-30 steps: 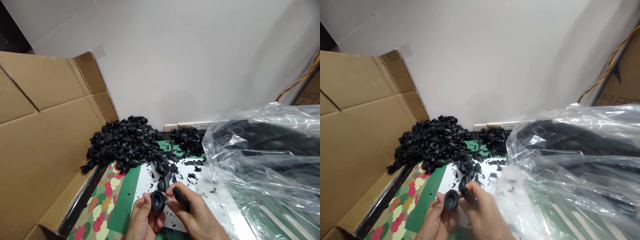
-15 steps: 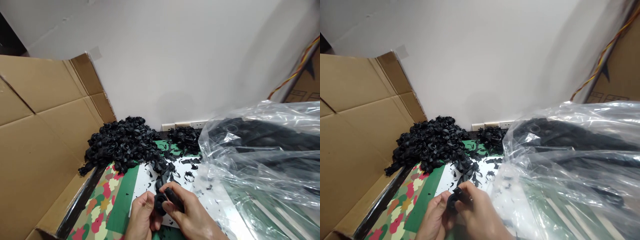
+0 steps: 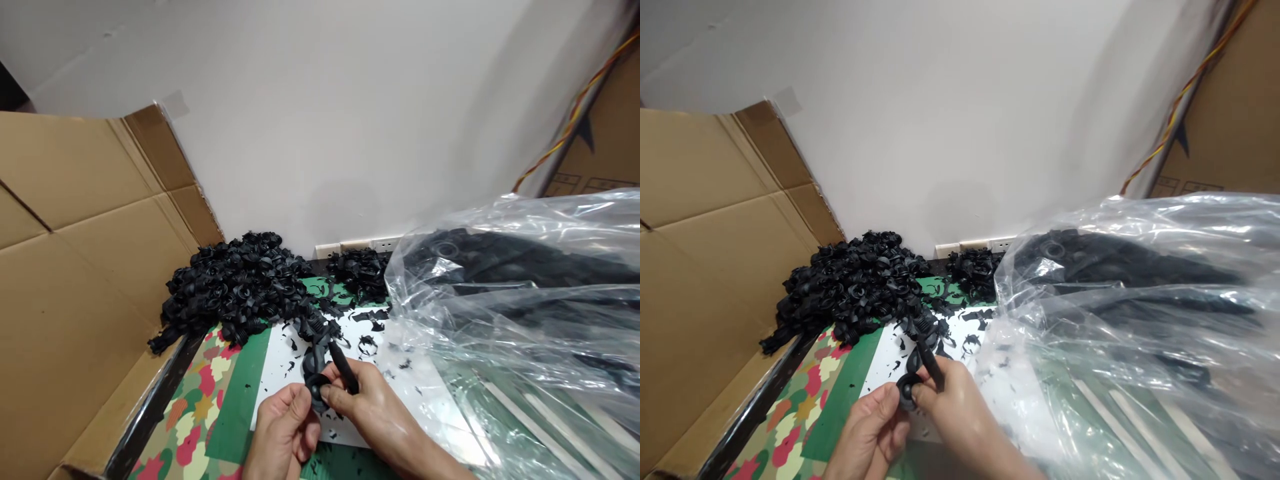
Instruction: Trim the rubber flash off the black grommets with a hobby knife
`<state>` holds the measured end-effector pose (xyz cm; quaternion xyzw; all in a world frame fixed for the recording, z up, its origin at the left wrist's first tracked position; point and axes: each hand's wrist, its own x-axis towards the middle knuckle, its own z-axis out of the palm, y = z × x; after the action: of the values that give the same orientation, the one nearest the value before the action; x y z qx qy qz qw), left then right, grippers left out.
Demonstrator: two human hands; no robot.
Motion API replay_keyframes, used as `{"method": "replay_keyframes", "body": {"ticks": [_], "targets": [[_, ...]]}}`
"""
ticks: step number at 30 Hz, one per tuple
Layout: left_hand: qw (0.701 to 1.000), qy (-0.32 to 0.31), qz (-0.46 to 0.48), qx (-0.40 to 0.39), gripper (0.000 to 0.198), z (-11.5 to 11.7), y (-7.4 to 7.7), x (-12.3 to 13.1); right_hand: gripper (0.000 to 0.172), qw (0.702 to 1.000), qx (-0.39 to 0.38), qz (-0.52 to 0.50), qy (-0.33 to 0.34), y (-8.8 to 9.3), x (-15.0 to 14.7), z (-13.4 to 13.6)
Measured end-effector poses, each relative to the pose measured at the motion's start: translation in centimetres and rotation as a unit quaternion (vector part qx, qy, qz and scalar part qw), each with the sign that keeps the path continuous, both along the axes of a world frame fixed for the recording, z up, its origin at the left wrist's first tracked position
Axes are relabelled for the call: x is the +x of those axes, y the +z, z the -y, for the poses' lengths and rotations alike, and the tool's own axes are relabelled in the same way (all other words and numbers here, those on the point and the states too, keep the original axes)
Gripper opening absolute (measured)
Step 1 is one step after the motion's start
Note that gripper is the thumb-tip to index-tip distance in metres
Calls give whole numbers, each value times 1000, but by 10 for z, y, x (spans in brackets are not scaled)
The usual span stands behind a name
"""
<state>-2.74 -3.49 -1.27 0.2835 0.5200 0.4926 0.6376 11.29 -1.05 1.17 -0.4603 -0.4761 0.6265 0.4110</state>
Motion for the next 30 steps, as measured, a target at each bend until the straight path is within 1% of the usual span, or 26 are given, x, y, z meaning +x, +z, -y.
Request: {"method": "replay_keyframes", "body": {"ticks": [3, 5, 9, 13, 16, 18, 20, 22, 25, 30], "targets": [[1000, 14, 0, 5, 41, 0, 1, 3, 7, 1000, -19, 10, 3, -6, 1, -2], [1000, 12, -19, 17, 42, 0, 2, 4, 8, 1000, -21, 16, 8, -8, 1, -2], [994, 20, -93, 45, 45, 2, 5, 3, 9, 1000, 9, 15, 21, -3, 2, 1], [980, 27, -177, 84, 46, 4, 8, 2, 7, 998, 43, 13, 34, 2, 1, 2], [968, 8, -220, 119, 45, 4, 9, -1, 10, 998, 50, 11, 37, 2, 0, 1], [966, -3, -225, 126, 44, 4, 7, -2, 9, 998, 42, 11, 35, 1, -1, 1], [971, -3, -212, 114, 44, 4, 6, -1, 8, 999, 21, 21, 29, 1, -2, 0], [977, 16, -190, 100, 44, 4, 4, 1, 7, 999, 2, 34, 22, 1, -2, 0], [980, 44, -168, 94, 43, 4, 5, 7, 4, 999, -5, 32, 19, 1, 0, 0], [983, 53, -159, 79, 46, 3, 8, 11, 6, 998, -49, 17, 40, -7, 3, -2]]}}
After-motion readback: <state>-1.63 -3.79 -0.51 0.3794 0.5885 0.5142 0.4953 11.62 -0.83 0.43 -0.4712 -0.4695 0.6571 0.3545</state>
